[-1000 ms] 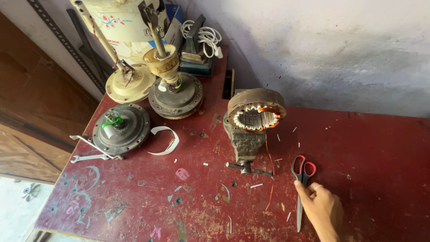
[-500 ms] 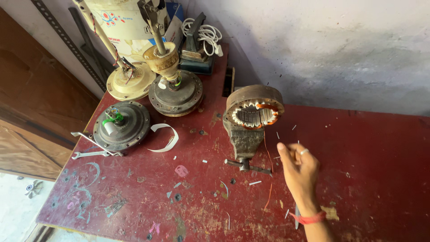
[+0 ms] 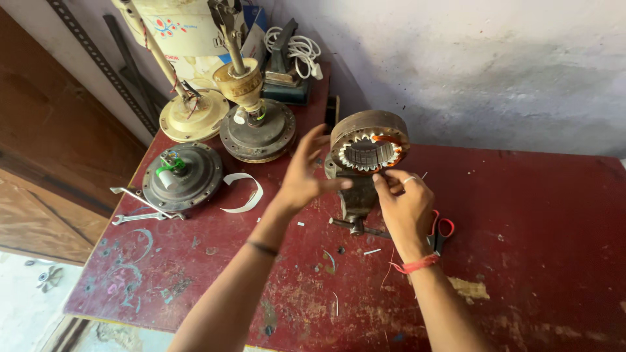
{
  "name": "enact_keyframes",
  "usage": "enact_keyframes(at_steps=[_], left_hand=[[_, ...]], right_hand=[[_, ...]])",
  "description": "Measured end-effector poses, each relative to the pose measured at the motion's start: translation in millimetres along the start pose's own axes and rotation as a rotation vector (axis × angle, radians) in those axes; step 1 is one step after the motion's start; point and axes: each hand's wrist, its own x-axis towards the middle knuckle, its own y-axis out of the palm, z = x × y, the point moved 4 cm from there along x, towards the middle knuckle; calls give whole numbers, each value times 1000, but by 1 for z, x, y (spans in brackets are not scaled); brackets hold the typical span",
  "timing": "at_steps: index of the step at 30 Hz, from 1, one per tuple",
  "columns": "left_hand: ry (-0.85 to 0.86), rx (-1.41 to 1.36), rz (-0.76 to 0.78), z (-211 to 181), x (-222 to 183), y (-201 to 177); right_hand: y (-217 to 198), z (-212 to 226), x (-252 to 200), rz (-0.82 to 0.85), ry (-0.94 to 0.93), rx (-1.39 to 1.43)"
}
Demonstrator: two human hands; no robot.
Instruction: The person uses shears to cut and adjust copper windings on a motor stator held in a bench vise. They repeatedly trim protruding wire ends and tuck them into the stator slots, working methodically around the component.
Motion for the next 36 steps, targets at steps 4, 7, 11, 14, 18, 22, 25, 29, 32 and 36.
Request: enact_keyframes(at_steps=[4, 7, 11, 14, 18, 22, 25, 29, 32, 36], left_hand=[[-17, -289, 46, 17, 22, 36], [-73, -243, 79, 14, 26, 37], [-144, -173, 127, 27, 28, 33], [-128, -151, 117, 30, 29, 31], [-114, -64, 97, 25, 31, 29], [-28, 58, 97, 26, 34, 26], [1, 47, 87, 28, 34, 27], [-70, -8, 93, 32, 35, 27], [-57, 22, 99, 33, 36, 28], [-55, 38, 104, 34, 34, 28]], right_hand=[[4, 0, 0, -11, 25, -8], [3, 1, 0, 22, 61, 23], [1, 4, 1, 45, 90, -26], [-2, 8, 1, 66, 82, -67], [-4, 3, -7, 94, 94, -88], [1, -20, -25, 140, 166, -115], [0, -35, -57, 244, 146, -181], [-14, -41, -114, 403, 273, -204], [-34, -50, -126, 792, 524, -179], [-55, -54, -57, 537, 496, 12]])
